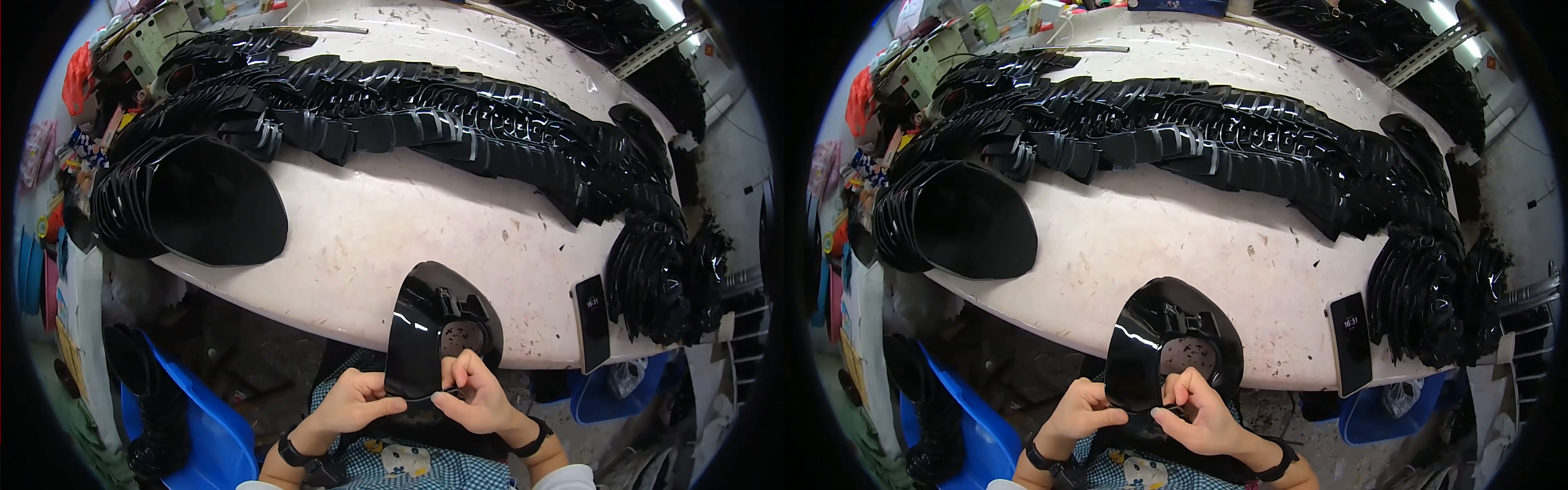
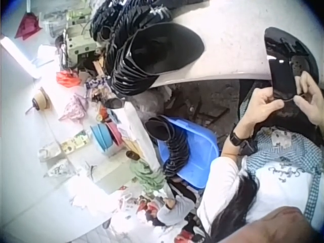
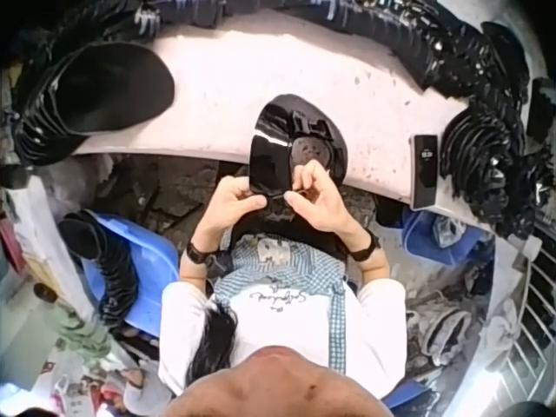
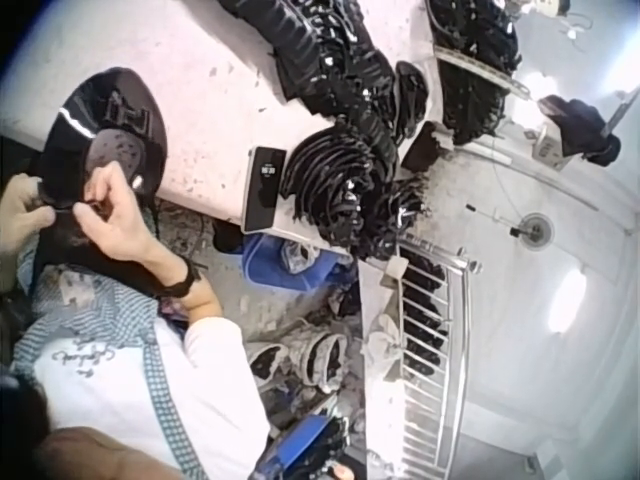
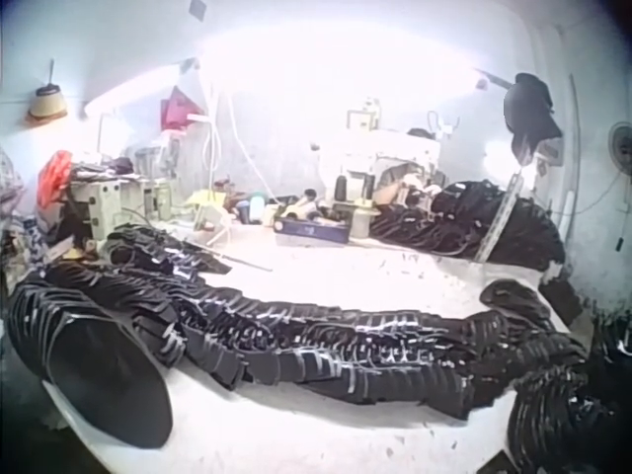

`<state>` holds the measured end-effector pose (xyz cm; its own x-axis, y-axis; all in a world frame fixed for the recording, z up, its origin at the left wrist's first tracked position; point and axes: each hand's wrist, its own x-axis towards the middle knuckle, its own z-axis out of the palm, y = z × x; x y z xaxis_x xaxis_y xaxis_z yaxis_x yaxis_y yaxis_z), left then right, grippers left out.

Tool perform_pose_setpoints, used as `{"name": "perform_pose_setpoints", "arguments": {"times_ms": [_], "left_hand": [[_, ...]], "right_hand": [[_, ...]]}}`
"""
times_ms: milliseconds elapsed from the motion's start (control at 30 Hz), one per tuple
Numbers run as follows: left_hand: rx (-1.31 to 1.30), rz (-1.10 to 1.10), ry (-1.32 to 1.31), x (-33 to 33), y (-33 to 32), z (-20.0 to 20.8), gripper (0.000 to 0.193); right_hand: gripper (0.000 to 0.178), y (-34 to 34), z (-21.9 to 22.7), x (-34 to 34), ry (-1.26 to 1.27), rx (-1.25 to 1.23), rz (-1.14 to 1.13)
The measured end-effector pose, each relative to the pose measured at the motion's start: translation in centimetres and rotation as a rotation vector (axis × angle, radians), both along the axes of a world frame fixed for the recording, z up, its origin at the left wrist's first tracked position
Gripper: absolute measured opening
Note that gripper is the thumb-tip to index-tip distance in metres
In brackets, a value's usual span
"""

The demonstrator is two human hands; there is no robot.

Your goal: The recorder is assembling and organizing black patent leather shoe components at a workstation.

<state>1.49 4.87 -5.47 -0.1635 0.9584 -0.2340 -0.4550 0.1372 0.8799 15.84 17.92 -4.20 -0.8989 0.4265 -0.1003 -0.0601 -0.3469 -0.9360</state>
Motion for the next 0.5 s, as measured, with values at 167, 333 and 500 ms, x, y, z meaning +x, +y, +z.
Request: {"name": "perform_pose_setpoints", "arguments": {"times_ms": [167, 333, 500], "left_hand": [[-0.101, 0.046, -0.057, 0.5, 0.2, -1.1, 0.039], [-0.089, 0.016, -0.264, 0.3, 1.2, -1.5, 0.050], [-0.066, 0.369, -0.174, 1.6, 1.2, -1.4, 0.021]], "right_hand": [[0.035, 0.4, -1.4, 0.6, 0.029, 0.520, -0.062], [0.042, 0.4, -0.2, -0.4, 0.008, 0.850, -0.070], [0.048, -1.0, -0.1, 0.0, -0.211, 0.659, -0.248]]}}
